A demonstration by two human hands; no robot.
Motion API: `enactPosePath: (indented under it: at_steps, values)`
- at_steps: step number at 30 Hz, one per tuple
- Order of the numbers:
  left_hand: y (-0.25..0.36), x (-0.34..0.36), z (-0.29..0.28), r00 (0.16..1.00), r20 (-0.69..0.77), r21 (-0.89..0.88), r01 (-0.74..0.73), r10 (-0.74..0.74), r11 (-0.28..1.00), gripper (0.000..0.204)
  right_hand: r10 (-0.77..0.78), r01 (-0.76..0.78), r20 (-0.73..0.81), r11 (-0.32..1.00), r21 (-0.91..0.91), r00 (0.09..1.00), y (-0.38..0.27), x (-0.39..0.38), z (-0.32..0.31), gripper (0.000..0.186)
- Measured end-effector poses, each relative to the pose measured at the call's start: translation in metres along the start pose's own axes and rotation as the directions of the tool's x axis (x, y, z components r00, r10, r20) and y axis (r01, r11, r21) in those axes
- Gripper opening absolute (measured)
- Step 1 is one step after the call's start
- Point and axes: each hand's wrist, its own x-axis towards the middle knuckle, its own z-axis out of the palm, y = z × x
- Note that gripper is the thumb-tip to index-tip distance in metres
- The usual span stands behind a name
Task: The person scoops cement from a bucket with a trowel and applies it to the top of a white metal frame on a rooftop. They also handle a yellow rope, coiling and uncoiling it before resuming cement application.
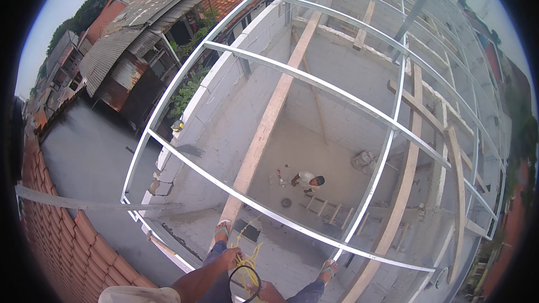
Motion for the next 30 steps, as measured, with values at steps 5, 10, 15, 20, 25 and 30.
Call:
enactPosePath:
  at_steps: [5,10,15,20,25,30]
  values:
    - [0.006,-0.018,0.026,0.92,0.301,0.694,-0.392,0.251,0.604,0.031,-0.005,0.007,-0.049,0.999,0.045,0.999,-0.009,0.005,-0.012,0.049]
    - [0.003,-0.055,0.035,0.974,0.135,0.784,-0.217,0.182,0.582,0.049,0.03,-0.025,-0.069,0.996,0.082,0.997,0.0,-0.006,-0.007,0.043]
    - [0.016,-0.057,0.012,0.989,-0.117,0.492,-0.025,0.094,0.87,0.033,0.032,-0.023,-0.071,0.992,0.125,0.997,0.007,-0.014,0.006,0.038]
    - [0.029,-0.105,0.006,0.991,0.105,0.374,-0.117,0.083,0.92,0.023,0.038,-0.012,-0.101,0.97,0.243,0.994,0.025,-0.009,0.009,0.033]
    - [0.028,-0.177,0.036,0.979,0.202,0.607,-0.149,0.03,0.781,0.027,-0.192,0.202,-0.097,0.974,0.104,0.977,0.055,0.078,-0.013,0.031]
    - [0.017,-0.191,0.056,0.981,0.062,0.654,-0.18,0.185,0.734,0.031,0.023,-0.042,-0.159,0.992,-0.119,0.987,0.007,0.032,0.01,0.028]
